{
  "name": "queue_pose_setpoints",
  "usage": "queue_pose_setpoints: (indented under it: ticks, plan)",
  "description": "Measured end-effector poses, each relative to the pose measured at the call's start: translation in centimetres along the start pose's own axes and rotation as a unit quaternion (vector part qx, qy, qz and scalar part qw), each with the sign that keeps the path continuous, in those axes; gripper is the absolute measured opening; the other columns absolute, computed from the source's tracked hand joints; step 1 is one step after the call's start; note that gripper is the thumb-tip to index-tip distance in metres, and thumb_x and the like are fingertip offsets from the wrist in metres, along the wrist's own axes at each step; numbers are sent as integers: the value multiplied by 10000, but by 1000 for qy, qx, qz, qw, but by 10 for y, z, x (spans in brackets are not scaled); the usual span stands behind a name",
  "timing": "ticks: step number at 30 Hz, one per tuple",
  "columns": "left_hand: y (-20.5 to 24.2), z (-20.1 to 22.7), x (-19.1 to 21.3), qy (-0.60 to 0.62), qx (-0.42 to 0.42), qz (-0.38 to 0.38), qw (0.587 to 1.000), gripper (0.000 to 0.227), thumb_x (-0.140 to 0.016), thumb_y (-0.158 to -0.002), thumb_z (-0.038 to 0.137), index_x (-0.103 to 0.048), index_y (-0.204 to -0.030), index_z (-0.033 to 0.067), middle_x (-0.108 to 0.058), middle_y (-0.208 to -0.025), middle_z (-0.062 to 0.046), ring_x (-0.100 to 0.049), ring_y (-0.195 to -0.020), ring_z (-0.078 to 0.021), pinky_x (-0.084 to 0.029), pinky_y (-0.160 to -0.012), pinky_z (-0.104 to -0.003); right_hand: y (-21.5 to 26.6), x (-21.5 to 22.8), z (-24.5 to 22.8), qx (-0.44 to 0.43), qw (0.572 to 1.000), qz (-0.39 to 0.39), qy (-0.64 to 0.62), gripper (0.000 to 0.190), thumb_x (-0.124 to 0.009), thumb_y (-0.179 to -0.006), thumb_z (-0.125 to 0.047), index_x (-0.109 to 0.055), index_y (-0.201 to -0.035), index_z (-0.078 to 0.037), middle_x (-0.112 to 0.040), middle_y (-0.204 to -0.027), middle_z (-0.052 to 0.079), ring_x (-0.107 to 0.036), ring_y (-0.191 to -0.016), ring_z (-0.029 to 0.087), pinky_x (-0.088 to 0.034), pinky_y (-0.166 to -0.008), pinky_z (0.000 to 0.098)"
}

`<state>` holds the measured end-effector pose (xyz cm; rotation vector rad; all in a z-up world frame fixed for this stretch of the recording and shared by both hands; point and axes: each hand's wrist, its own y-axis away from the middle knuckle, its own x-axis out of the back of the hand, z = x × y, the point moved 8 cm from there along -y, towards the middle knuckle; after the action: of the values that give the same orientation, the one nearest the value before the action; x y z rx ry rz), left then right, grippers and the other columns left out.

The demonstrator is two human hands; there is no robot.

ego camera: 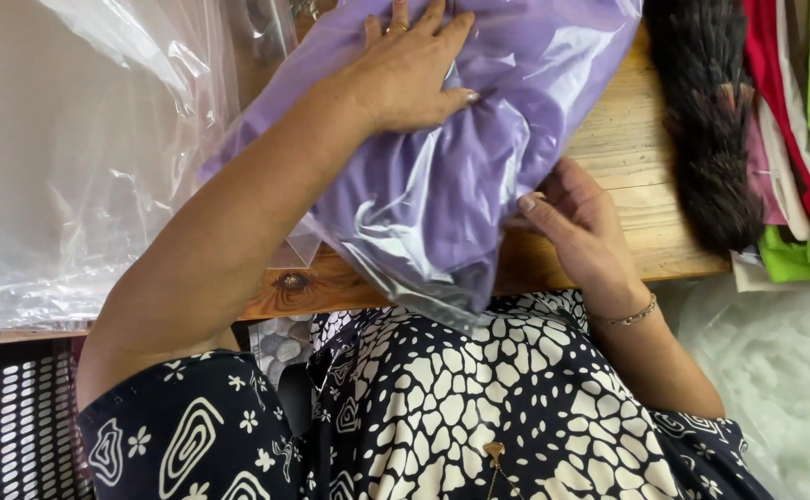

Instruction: A person is placing a purple pillow into a clear plastic bag, smoothing out the bag, and then using a brush to clean the exterior of the bag.

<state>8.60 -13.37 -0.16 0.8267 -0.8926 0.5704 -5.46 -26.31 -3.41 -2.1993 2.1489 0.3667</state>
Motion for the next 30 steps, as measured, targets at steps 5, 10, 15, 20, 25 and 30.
queue_pose_setpoints:
  ticks: [5,10,15,20,25,30]
  plan:
    - [3,8,3,-10,-55,24,998,357,-549,-830,226,-452,-1088,-1,-91,-1508,-260,-73,-1379,-467,-99,-1081,-628,15,-39,2,-18,934,-194,299,572,-609,-832,-165,-390,-1352,-73,-709,-1009,80,-704,-864,164,-584,-788,269]
    - [24,34,6,-16,-59,52,997,840,-583,-836,474,-186,-1419,18,-59,-1452,-174,-84,-1349,-419,-101,-1060,-632,26,-51,-5,36,882,-303,359,409,-607,-843,-225,-548,-1216,-70,-727,-979,31,-692,-710,122,-565,-638,230]
    - [40,48,-34,-84,-9,-25,996,989,-456,-896,678,65,-1479,73,140,-1520,-211,64,-1398,-445,-12,-1082,-633,25,-22,-25,88,840,-298,445,182,-632,-826,-238,-687,-948,-116,-750,-868,3,-702,-617,115,-562,-580,233]
    - [49,72,-57,-133,-43,21,990,981,-378,-916,721,44,-1469,29,88,-1505,-262,-31,-1372,-495,-122,-1046,-663,8,71,-65,106,898,47,425,82,-709,-946,-18,-657,-996,21,-603,-816,64,-432,-639,81,-363,-529,193]
    - [56,97,-76,-162,-72,42,983,995,-387,-897,748,37,-1468,52,61,-1511,-254,-40,-1372,-491,-107,-1035,-684,10,104,-84,205,853,149,457,358,-789,-992,-59,-495,-1154,63,-528,-1120,189,-492,-897,228,-439,-745,300]
    - [57,111,-69,-180,-115,51,976,952,-353,-892,750,-13,-1477,81,49,-1512,-234,-45,-1376,-485,-87,-1040,-691,-2,108,-56,41,910,32,411,600,-591,-886,-332,-463,-1332,48,-586,-1020,133,-544,-856,181,-456,-702,280]
